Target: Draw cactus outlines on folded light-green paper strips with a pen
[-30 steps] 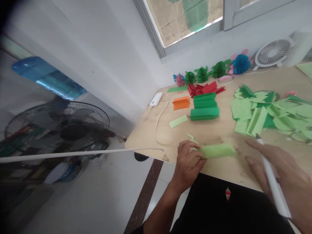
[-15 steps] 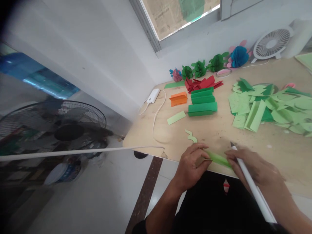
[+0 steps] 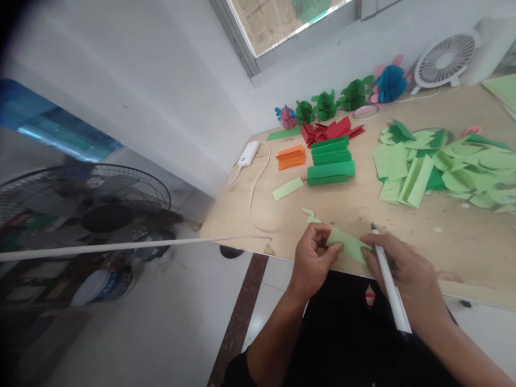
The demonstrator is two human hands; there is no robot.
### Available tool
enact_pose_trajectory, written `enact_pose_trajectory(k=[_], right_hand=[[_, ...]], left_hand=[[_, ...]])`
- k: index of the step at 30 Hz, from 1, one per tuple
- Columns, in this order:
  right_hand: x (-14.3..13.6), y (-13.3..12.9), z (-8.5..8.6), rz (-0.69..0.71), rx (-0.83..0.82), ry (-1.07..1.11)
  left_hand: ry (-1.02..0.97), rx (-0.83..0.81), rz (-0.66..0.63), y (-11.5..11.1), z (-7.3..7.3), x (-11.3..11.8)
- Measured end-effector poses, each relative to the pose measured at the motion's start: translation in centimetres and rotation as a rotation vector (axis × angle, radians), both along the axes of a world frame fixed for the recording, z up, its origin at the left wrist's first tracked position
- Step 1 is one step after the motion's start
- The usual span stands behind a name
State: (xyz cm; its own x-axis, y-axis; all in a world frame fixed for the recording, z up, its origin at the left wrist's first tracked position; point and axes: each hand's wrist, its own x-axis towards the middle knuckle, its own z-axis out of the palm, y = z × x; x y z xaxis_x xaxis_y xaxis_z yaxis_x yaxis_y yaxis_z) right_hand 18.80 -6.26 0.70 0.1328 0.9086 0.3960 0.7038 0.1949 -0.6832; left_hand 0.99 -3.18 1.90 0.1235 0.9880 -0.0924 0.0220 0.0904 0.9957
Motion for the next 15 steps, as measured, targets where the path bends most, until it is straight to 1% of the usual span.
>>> enact_pose_trajectory(k=[2,4,8,11,13,15], right_hand=[[0.0,0.0,-0.4,-0.043,-0.049,0.039],[-0.2,-0.1,-0.6,-0.059,-0.076,0.070],[-0.6,-0.6,-0.9,-0.097,-0.097,0.084],[-0.7,-0.5,-0.6,-0.119,-0.094,0.042],[-0.6,-0.1,-0.2,-0.129,-0.083,0.027],[-0.4,0.4,0.1,-0.153,-0.074,0.028]], left_hand=[[-0.083,-0.016,0.019,0.0,-0.4,0.2],[-0.123,-0.033,0.029,-0.1,-0.8,0.2],[-0.091,-0.029,0.065,-0.1,-1.0,0.1],[0.048,0.061,0.088,0.1,-0.9,-0.6],[0.210,0.159,0.122,0.4,-0.9,-1.5],[0.413,0.252,0.149,0.7,-0.8,-2.5]])
